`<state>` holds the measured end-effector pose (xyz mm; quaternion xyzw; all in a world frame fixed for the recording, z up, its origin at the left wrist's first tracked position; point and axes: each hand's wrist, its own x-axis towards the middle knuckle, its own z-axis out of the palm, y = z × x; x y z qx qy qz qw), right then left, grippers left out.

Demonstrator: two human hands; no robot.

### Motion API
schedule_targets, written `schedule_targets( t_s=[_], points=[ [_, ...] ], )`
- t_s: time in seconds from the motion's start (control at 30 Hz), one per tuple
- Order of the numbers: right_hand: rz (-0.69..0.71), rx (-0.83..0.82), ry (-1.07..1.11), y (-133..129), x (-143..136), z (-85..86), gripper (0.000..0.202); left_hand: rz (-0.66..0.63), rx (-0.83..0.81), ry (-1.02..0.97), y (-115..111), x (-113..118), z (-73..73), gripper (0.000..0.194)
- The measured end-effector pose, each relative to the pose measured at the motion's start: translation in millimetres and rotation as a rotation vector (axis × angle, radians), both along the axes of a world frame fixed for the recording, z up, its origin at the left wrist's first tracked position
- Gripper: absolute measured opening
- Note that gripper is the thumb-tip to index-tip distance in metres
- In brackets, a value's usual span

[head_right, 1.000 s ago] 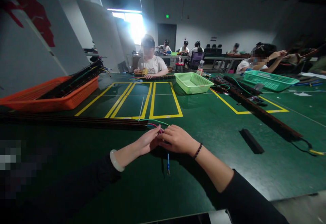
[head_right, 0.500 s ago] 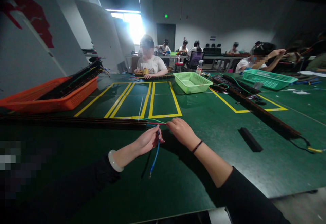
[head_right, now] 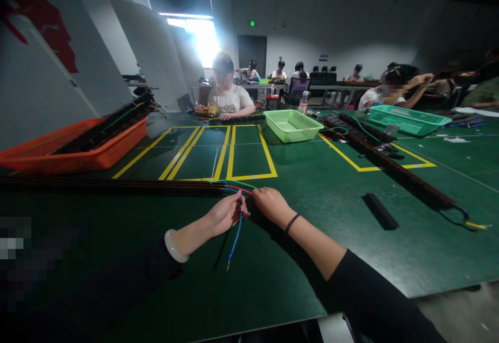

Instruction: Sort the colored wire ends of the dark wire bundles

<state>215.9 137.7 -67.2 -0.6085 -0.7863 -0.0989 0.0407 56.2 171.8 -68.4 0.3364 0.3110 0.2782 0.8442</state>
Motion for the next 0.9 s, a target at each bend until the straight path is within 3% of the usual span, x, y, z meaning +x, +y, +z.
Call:
schedule_targets(
  t_s=[0.13, 0.23, 0.37, 0.47, 0.53, 0.7, 0.9],
  points=[
    [0.037, 0.027, -0.001, -3, 5, 5.8, 0.020, -0.014, -0.005, 0.000, 1, 0, -1.4, 0.030],
    [0.083, 0.182, 0.098, -10, 12, 15.7, 0.026, 0.000, -0.025, -0.011, 2, 0, -2.8, 0.028],
    [0.327, 0.363, 0.190, -25, 16, 29.3, 0.025, 0.005, -0.068, -0.058, 2, 0, -3.1, 0.027],
    [0.531, 0.284, 0.195, -36, 10, 34.7, 0.026, -0.032, -0.080, -0.096, 3, -2, -1.2, 0.032],
    [0.572, 0.181, 0.264, -42, 2, 35.4, 0.026, -0.046, -0.118, -0.083, 3, -2, 0.8, 0.033],
    [0.408, -0.080, 0.451, -51, -20, 31.4, 0.032, -0.073, -0.127, -0.050, 2, -2, 2.4, 0.031],
    [0.140, -0.172, 0.548, -51, -21, 24.8, 0.050, 0.004, -0.102, -0.166, 4, 3, -5.7, 0.026]
  ],
)
